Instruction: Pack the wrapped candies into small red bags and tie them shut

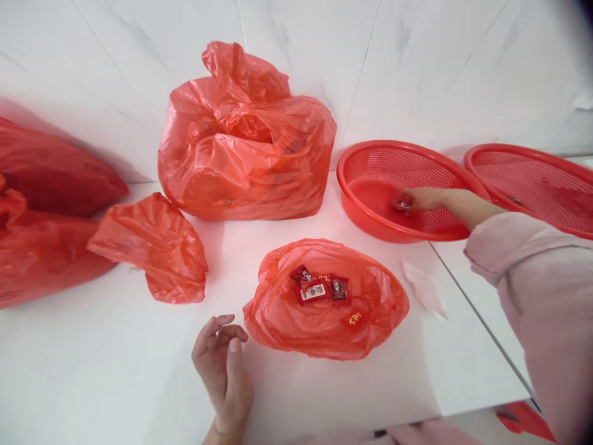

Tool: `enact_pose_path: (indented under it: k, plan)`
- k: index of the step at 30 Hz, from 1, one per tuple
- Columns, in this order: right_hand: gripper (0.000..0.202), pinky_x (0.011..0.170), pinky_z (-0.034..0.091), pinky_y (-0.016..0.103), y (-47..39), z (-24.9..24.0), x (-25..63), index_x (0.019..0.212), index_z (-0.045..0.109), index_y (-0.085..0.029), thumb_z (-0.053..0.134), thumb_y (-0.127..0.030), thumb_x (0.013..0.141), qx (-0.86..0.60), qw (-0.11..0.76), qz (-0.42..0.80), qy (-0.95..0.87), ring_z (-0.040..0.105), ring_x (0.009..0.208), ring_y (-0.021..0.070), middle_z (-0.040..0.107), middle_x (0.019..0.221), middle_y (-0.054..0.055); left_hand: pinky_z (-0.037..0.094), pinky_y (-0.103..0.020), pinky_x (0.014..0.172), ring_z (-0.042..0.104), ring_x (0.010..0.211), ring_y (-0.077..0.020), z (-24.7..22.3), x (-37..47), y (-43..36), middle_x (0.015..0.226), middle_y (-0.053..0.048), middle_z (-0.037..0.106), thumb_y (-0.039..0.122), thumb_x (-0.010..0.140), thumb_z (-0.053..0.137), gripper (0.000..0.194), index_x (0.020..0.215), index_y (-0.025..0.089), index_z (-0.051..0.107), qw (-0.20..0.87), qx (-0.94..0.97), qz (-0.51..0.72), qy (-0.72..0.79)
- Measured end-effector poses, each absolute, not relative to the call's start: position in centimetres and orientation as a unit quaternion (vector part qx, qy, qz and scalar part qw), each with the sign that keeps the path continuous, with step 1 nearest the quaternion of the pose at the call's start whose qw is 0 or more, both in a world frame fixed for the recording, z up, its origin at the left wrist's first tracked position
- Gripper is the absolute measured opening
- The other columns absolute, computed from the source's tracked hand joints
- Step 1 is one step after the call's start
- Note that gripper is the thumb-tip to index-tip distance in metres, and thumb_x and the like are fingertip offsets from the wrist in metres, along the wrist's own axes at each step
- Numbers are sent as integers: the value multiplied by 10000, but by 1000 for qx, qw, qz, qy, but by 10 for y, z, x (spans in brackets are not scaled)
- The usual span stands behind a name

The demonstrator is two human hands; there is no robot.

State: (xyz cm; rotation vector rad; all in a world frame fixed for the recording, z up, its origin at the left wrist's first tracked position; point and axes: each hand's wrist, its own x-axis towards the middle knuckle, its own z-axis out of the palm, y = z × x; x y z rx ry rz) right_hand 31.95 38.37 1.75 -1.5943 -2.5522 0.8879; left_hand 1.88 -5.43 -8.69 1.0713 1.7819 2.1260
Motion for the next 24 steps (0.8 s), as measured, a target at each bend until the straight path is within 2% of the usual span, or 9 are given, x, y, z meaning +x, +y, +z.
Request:
enact_pose_path:
  k: [2,4,7,8,10,12,16,20,24]
  plan:
    - [161,590,371,269,381,27,315,723,659,-145,772,-57,648,-514,-28,295,-805,523,574,100,650,670,57,470,-308,696,589,720,-116,-87,19,-54,1139,-46,565,148,895,561,454,1318,298,492,85,357,713,597]
    - [92,610,400,250,369,42,307,828,657,-135,712,-121,756,-517,-44,309,-797,563,621,96,669,762,77,470,-311,704,589,725,-116,-88,19,-53,1142,-47,563,143,899,555,456,1322,301,492,90,356,715,595]
    - [144,716,470,246,326,71,289,1002,621,-133,550,-228,921,-484,66,395,-778,640,759,105,679,965,116,471,-310,700,590,723,-116,-88,19,-53,1141,-48,565,138,899,557,457,1322,300,495,96,358,718,589]
    - [163,741,488,257,305,80,282,1013,620,-135,541,-253,932,-457,140,443,-759,653,779,110,680,993,110,471,-307,695,589,719,-114,-88,18,-53,1137,-47,567,138,899,557,453,1319,300,498,95,358,719,588]
    - [219,721,519,276,258,92,267,1052,626,-147,549,-313,932,-379,177,534,-734,672,744,114,694,963,71,472,-301,688,590,710,-111,-88,18,-53,1127,-43,574,138,899,560,445,1310,299,506,92,353,721,589]
    - [269,702,563,283,214,95,254,1032,647,-144,626,-369,886,-329,131,597,-719,705,737,145,706,967,67,473,-297,688,591,706,-108,-87,18,-54,1122,-40,578,138,900,561,441,1307,300,508,90,351,721,590]
    - [378,706,612,295,164,82,240,1153,635,-149,655,-390,864,-299,62,668,-679,742,789,198,733,938,75,473,-295,689,585,704,-105,-86,19,-54,1130,-43,570,138,903,553,449,1319,299,499,80,374,720,580]
    - [419,739,615,285,154,64,238,1277,574,-163,619,-326,894,-287,47,685,-668,743,819,180,730,959,59,472,-288,681,578,691,-98,-86,20,-53,1120,-40,567,134,906,546,452,1324,299,497,66,385,718,576]
    - [517,745,610,287,143,46,236,1404,466,-171,564,-192,897,-304,21,678,-669,747,795,171,718,866,29,472,-288,674,581,677,-94,-86,20,-52,1109,-38,572,140,902,550,439,1311,293,505,69,381,721,574]
